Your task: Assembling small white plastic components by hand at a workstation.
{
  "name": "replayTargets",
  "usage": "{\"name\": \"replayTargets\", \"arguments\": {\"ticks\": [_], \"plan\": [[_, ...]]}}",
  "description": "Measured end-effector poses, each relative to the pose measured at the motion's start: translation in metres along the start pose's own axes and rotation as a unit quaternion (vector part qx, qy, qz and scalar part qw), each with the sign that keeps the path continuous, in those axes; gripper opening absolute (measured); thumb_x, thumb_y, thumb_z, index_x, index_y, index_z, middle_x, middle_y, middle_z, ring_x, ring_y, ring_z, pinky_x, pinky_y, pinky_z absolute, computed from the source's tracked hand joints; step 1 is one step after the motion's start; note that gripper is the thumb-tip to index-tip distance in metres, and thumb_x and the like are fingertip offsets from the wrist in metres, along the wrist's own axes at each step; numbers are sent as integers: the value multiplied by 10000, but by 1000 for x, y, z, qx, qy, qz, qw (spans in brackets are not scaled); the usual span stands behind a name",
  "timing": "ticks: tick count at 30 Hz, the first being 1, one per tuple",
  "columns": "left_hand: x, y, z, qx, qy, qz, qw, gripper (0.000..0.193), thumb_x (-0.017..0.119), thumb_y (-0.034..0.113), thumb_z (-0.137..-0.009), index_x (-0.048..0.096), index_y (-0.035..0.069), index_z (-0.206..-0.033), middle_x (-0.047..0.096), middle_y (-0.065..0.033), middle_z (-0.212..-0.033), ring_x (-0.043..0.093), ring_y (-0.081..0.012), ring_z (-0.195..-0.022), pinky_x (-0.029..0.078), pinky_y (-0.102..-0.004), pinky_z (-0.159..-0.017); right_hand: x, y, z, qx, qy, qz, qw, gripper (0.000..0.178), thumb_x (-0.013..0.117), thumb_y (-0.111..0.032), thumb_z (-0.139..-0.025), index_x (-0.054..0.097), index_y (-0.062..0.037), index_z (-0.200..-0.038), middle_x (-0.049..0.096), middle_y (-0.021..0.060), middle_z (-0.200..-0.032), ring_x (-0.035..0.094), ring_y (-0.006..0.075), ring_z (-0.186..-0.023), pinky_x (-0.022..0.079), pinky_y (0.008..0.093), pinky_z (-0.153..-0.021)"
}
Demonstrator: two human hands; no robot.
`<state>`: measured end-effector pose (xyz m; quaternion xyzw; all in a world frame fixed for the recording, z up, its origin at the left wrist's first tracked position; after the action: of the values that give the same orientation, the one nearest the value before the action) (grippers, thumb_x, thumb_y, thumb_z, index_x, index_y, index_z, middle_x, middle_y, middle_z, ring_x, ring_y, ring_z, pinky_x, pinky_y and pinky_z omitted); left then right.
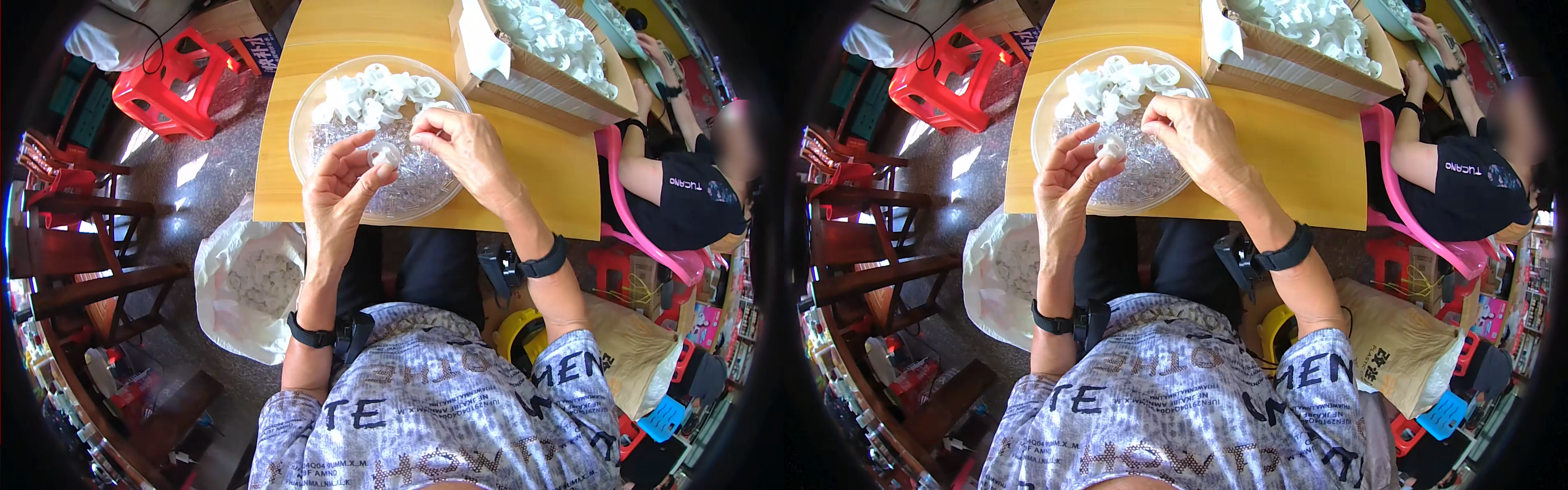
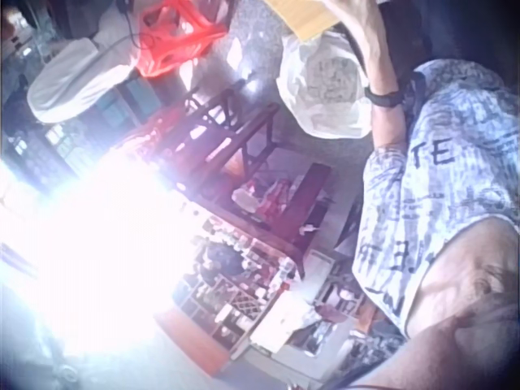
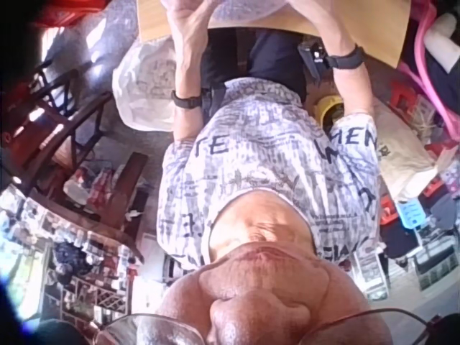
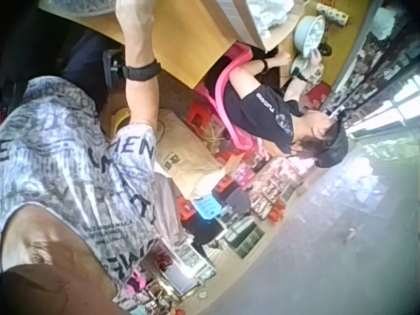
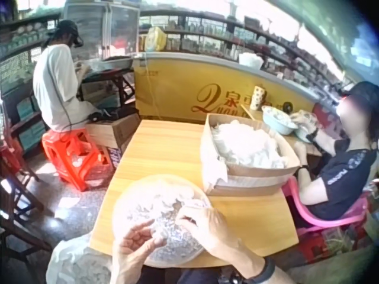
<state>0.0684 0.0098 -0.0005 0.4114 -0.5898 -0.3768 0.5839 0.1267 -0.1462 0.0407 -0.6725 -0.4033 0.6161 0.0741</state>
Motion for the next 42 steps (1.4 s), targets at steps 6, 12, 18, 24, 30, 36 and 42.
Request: {"name": "replayTargets", "arguments": {"ticks": [6, 12, 18, 24, 30, 36, 42], "plan": [[-2, -3, 0, 4, -10, -18, 1000, 297, 654, 70, -885, 587, -18, -1161, 649, -73, -963, 639, -134, -890, 508, -254, -820, 7, 16, 7, 133, -81, -275, 949, 131, 648, -177, -901, 654, -47, -911, 617, -15, -785, 562, 36, -648, 483, 184, -538], [2, -1, -2, -16, -28, -39, 999, 218, 646, 93, -897, 616, -19, -1081, 663, -75, -984, 647, -136, -875, 503, -248, -804, 3, -2, 12, 166, -139, -441, 871, 193, 672, -175, -884, 608, -14, -968, 610, 6, -756, 564, 59, -614, 515, 194, -559], [8, 1, 1, -26, -52, -29, 998, 211, 655, 103, -892, 621, -19, -1061, 662, -78, -982, 650, -148, -874, 509, -254, -803, 1, -8, 14, 171, -169, -449, 861, 236, 701, -189, -862, 579, -20, -973, 611, 15, -758, 576, 57, -626, 522, 197, -560], [10, 7, 3, 49, -79, -59, 994, 168, 675, 46, -863, 645, -17, -1016, 636, -86, -1011, 631, -150, -903, 526, -265, -788, 7, -5, 18, 179, -195, -478, 837, 239, 701, -193, -863, 580, -21, -977, 612, 15, -770, 586, 58, -644, 537, 199, -577], [10, 9, 5, 35, -46, -78, 995, 151, 669, 88, -878, 649, -9, -992, 649, -82, -961, 642, -156, -839, 531, -263, -762, 7, -11, 25, 179, -164, -535, 809, 251, 701, -191, -865, 584, -12, -996, 626, 35, -823, 600, 70, -669, 551, 218, -610], [8, 3, 4, -19, -31, -36, 999, 180, 671, 144, -885, 643, -14, -967, 662, -68, -906, 650, -160, -774, 529, -275, -745, -3, -19, 33, 104, -41, -397, 911, 127, 646, -105, -892, 650, -11, -978, 663, 29, -864, 615, 82, -707, 533, 219, -631], [13, 2, 3, -29, -47, -2, 998, 205, 677, 96, -870, 632, -23, -1030, 655, -77, -955, 651, -173, -838, 527, -288, -807, -9, -22, 35, 75, 38, -389, 917, 101, 660, -84, -877, 655, 8, -919, 670, 33, -824, 620, 87, -686, 527, 220, -606]]}}
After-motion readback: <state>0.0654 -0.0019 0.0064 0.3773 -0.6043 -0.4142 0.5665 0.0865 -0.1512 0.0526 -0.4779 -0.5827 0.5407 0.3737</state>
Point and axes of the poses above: each hand's wrist, its own z-axis away from the middle knuckle, its own x-axis out of the palm, y = z × x, the point moved 6 cm from there along -z, towards the middle knuckle
